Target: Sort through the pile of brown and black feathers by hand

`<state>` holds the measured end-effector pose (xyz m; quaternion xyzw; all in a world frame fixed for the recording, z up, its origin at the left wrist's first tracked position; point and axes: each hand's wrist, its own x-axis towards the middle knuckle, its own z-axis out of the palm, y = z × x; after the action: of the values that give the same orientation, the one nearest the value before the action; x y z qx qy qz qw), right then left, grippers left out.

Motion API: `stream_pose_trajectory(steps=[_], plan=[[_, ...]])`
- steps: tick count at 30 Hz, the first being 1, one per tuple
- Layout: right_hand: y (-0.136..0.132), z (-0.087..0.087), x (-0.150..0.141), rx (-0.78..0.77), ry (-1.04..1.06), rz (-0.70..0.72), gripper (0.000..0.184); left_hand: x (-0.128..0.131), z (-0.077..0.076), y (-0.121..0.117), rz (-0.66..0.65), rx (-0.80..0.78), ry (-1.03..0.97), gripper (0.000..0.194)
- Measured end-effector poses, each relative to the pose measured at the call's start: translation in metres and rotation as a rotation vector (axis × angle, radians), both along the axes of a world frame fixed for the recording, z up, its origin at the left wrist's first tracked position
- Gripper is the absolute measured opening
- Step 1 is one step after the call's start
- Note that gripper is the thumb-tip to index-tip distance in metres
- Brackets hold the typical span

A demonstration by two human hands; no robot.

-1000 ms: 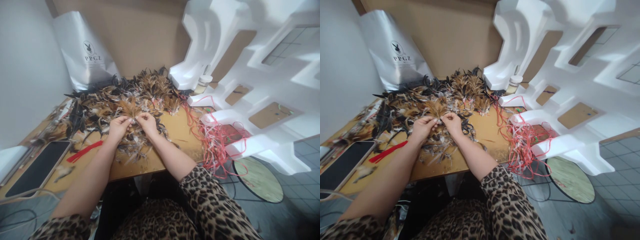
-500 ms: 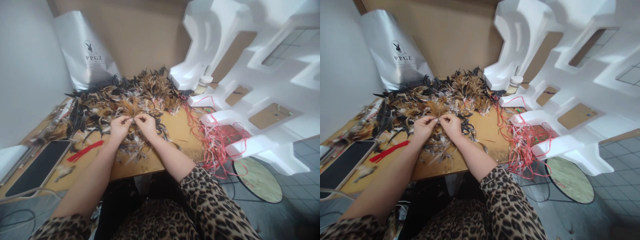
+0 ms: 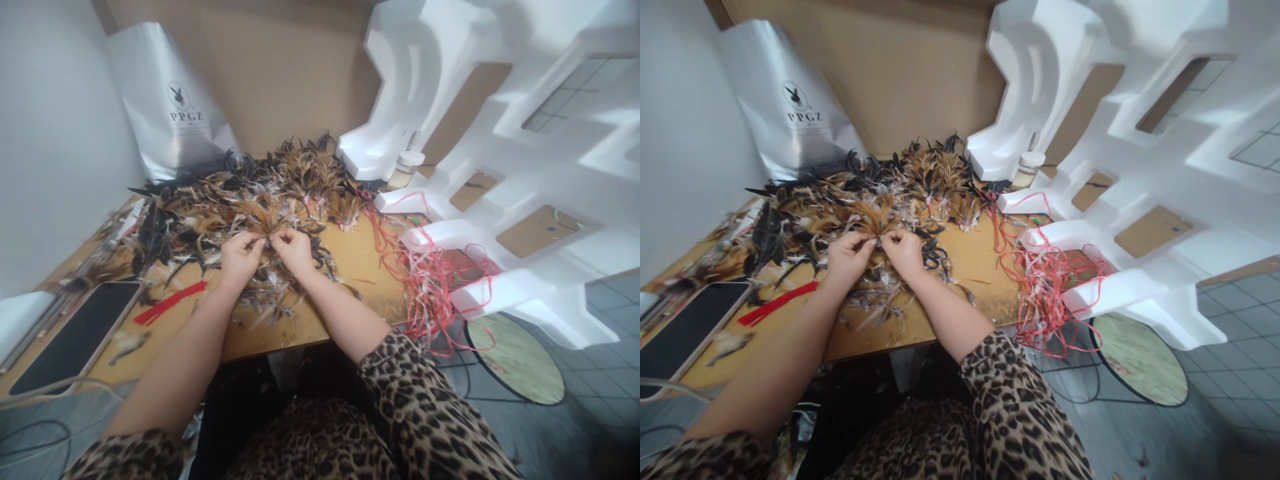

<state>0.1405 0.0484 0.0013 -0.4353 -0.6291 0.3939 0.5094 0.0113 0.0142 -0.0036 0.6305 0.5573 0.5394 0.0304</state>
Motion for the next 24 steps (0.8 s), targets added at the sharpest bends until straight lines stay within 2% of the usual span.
stream_pose_trajectory(steps=[3, 5, 7, 9, 11, 14, 16, 18, 21, 24], plan=[[0.001, -0.001, 0.000, -0.026, -0.011, -0.006, 0.015, 0.001, 0.004, -0.004, -0.010, 0.002, 0.083, 0.012], [0.002, -0.001, 0.000, -0.051, -0.005, -0.004, 0.014, 0.003, 0.004, -0.005, -0.023, -0.016, 0.065, 0.011], [0.003, -0.001, -0.001, -0.075, 0.031, 0.014, 0.012, 0.004, 0.003, -0.003, -0.032, -0.066, -0.075, 0.010], [0.005, -0.002, 0.000, -0.104, 0.103, 0.050, 0.011, 0.003, 0.002, 0.000, -0.071, -0.170, -0.331, 0.011], [0.006, -0.002, 0.000, -0.142, 0.211, 0.119, 0.012, 0.000, 0.002, 0.003, -0.181, -0.307, -0.634, 0.013], [0.007, -0.001, 0.001, -0.248, 0.382, 0.294, 0.017, -0.007, 0.004, 0.004, -0.452, -0.493, -0.995, 0.015], [0.007, 0.001, 0.003, -0.336, 0.471, 0.415, 0.021, -0.010, 0.005, 0.003, -0.600, -0.571, -1.126, 0.016], [0.006, 0.002, 0.003, -0.400, 0.532, 0.493, 0.024, -0.012, 0.006, 0.002, -0.681, -0.611, -1.174, 0.018], [0.007, 0.002, 0.003, -0.421, 0.547, 0.479, 0.026, -0.010, 0.006, 0.001, -0.635, -0.583, -1.136, 0.017], [0.007, 0.001, 0.002, -0.373, 0.501, 0.373, 0.023, -0.007, 0.003, 0.004, -0.438, -0.457, -0.977, 0.016]])
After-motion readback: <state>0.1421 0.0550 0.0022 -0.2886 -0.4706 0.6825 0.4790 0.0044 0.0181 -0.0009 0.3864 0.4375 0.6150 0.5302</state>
